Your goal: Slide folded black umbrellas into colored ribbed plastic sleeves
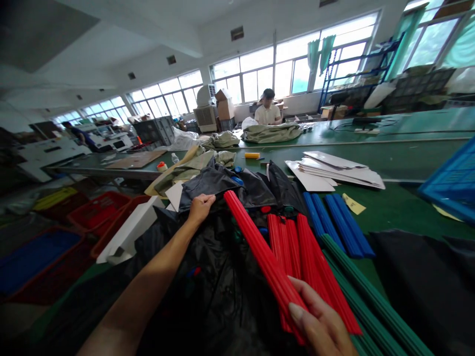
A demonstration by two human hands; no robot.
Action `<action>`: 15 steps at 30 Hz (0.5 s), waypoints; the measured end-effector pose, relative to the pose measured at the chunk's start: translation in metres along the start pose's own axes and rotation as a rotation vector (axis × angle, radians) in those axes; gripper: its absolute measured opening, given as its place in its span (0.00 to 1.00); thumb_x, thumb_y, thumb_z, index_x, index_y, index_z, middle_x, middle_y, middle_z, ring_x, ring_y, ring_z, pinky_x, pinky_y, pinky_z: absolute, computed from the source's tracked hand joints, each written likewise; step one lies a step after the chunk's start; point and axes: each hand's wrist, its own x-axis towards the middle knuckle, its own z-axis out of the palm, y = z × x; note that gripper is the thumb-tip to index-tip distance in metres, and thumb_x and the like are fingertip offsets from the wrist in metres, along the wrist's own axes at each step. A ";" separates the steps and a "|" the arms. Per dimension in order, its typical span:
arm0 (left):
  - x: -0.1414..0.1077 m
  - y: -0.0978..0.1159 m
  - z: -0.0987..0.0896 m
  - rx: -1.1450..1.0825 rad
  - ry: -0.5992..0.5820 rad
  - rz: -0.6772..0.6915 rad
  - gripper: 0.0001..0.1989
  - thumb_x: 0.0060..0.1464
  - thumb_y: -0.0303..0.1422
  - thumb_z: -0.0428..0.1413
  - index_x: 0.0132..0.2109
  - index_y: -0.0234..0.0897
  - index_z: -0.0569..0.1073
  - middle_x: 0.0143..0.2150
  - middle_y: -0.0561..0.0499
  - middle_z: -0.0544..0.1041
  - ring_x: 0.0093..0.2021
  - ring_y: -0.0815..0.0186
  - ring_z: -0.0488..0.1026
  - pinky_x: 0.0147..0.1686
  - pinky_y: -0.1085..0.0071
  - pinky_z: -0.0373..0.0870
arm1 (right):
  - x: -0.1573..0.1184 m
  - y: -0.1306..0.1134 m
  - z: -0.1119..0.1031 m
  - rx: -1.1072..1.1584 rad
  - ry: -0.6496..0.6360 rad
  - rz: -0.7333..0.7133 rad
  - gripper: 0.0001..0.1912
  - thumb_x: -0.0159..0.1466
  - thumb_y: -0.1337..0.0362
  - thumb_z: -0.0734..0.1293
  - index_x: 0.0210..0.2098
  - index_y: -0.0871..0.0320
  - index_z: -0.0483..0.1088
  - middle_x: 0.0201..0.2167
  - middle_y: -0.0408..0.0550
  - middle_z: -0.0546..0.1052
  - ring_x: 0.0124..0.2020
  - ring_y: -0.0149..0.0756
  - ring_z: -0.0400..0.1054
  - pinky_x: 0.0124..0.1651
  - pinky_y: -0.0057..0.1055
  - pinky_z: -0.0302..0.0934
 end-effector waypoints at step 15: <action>0.005 0.010 -0.019 0.295 -0.041 0.364 0.12 0.59 0.37 0.51 0.43 0.44 0.79 0.38 0.50 0.75 0.42 0.63 0.67 0.44 0.64 0.60 | 0.091 -0.041 0.087 -0.310 -0.269 -0.664 0.18 0.65 0.59 0.57 0.52 0.58 0.62 0.43 0.51 0.72 0.45 0.40 0.68 0.48 0.36 0.63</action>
